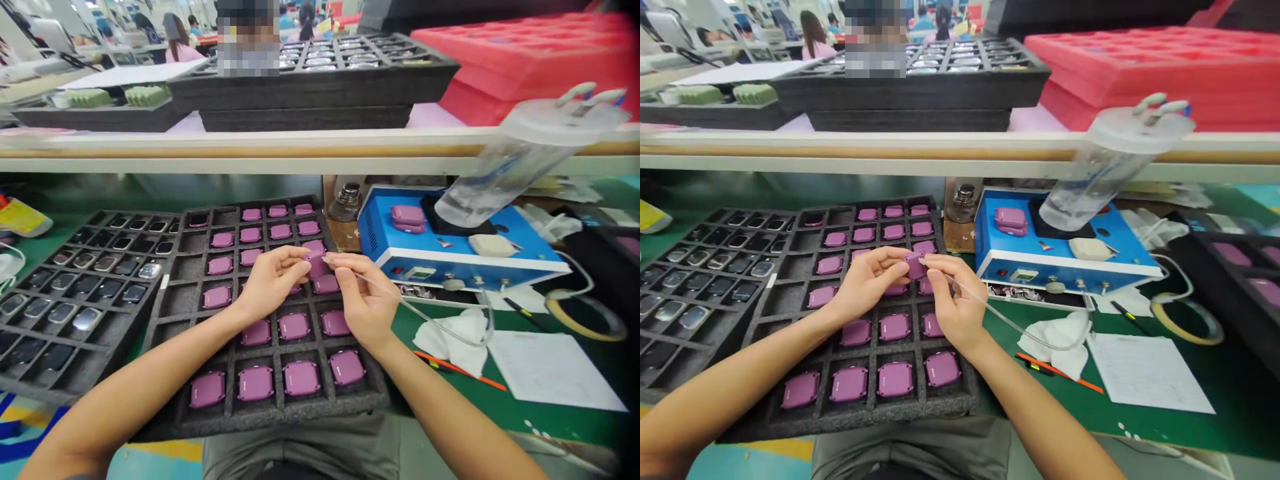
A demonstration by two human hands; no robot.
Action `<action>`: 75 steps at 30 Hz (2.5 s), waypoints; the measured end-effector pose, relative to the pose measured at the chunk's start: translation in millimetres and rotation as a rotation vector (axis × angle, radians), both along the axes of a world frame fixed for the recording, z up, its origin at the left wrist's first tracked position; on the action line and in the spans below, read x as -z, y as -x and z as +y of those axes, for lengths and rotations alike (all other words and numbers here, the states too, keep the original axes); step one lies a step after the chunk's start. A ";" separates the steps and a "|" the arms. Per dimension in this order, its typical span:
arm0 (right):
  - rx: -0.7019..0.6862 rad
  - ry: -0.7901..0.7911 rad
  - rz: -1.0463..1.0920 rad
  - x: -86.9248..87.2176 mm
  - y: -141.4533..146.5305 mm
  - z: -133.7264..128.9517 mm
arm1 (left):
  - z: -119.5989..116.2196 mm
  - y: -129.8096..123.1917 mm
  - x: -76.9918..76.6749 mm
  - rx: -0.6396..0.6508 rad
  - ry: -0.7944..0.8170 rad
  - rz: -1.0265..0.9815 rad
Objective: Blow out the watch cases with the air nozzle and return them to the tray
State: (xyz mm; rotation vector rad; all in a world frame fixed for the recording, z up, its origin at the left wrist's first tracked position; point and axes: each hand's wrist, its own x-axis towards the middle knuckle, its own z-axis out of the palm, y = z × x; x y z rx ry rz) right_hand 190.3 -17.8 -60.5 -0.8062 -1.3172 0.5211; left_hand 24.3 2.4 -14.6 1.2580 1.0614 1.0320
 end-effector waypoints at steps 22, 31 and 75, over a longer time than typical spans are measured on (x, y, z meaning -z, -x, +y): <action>0.004 0.004 -0.057 -0.8 -2.4 -0.6 | -6.0 2.1 4.2 -0.018 -0.105 -0.014; 0.024 0.015 -0.074 -0.7 -2.5 -0.8 | -6.2 2.1 4.9 -0.017 -0.128 0.004; -0.051 -0.024 -0.039 -1.4 -2.5 5.7 | -2.3 2.2 -2.1 -0.089 -0.186 0.059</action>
